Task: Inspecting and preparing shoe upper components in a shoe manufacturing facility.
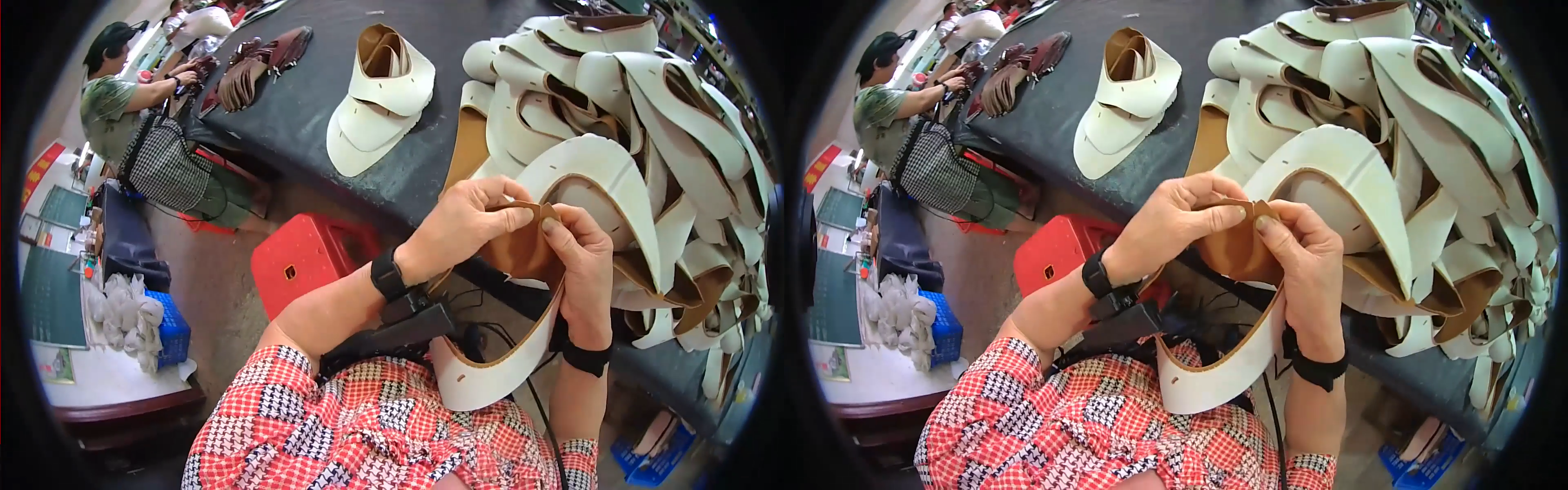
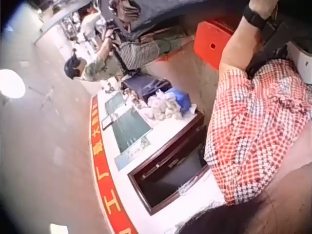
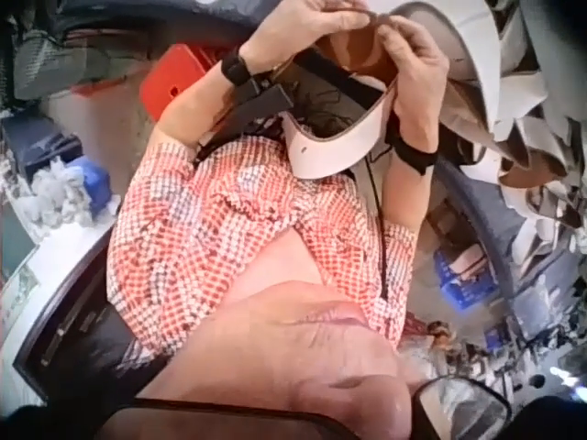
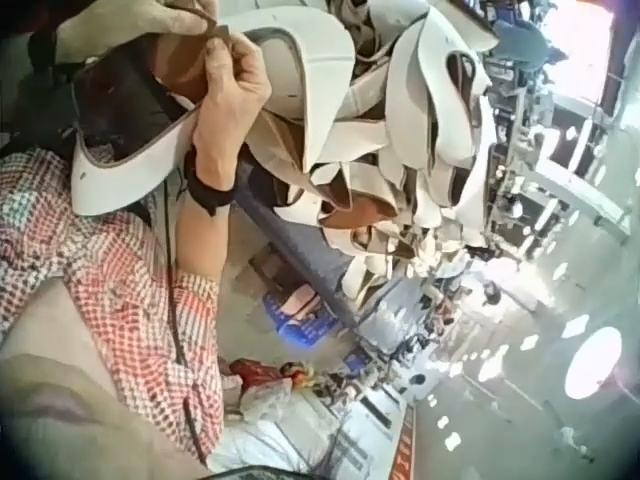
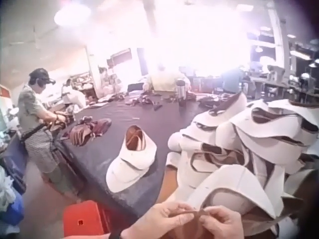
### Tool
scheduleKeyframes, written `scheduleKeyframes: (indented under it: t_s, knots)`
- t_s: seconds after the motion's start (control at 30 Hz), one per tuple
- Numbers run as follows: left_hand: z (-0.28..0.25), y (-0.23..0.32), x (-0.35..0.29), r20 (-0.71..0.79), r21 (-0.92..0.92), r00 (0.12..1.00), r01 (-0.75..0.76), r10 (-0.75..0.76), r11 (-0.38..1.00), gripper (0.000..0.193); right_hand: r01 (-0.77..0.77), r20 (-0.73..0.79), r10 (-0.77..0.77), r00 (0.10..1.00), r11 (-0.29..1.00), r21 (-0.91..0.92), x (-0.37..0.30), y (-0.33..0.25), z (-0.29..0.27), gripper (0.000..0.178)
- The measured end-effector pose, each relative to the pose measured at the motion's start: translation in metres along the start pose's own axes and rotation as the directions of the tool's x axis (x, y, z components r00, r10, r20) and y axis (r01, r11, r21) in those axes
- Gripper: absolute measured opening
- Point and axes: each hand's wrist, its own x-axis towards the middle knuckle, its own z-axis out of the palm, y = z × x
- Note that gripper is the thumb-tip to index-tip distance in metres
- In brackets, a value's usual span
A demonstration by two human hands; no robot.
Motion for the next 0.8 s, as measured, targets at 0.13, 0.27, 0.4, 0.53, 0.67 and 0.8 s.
scheduleKeyframes:
  t_s: [0.13,0.27,0.4,0.53,0.67,0.8]
  knots:
    - [-0.02,-0.007,0.008,-0.004,-0.053,1.0,0.014,-0.015,0.998,0.016,-0.044,-0.062,0.048,0.997,0.997,0.059,0.009,0.014,0.016,0.015]
    - [-0.034,-0.012,0.016,0.04,-0.033,0.998,-0.048,0.049,0.998,0.012,-0.024,-0.176,0.03,0.984,0.999,0.039,0.013,0.017,0.029,0.015]
    - [-0.048,-0.015,0.02,0.085,0.065,0.994,-0.068,0.062,0.996,0.011,-0.042,-0.28,0.056,0.958,0.997,0.057,0.017,0.026,0.043,0.013]
    - [-0.059,-0.034,0.027,0.134,-0.216,0.984,0.146,-0.119,0.966,0.01,0.052,-0.485,-0.201,0.851,0.952,-0.303,0.015,0.043,0.067,0.009]
    - [-0.068,-0.042,0.035,0.354,-0.458,0.858,0.506,-0.372,0.731,0.011,0.344,-0.08,-0.54,0.838,0.637,-0.689,0.008,0.054,0.059,0.005]
    - [-0.068,-0.043,0.031,0.15,0.071,0.989,-0.002,-0.008,0.998,0.013,0.266,-0.003,-0.392,0.92,0.631,-0.729,0.015,0.047,0.054,0.007]
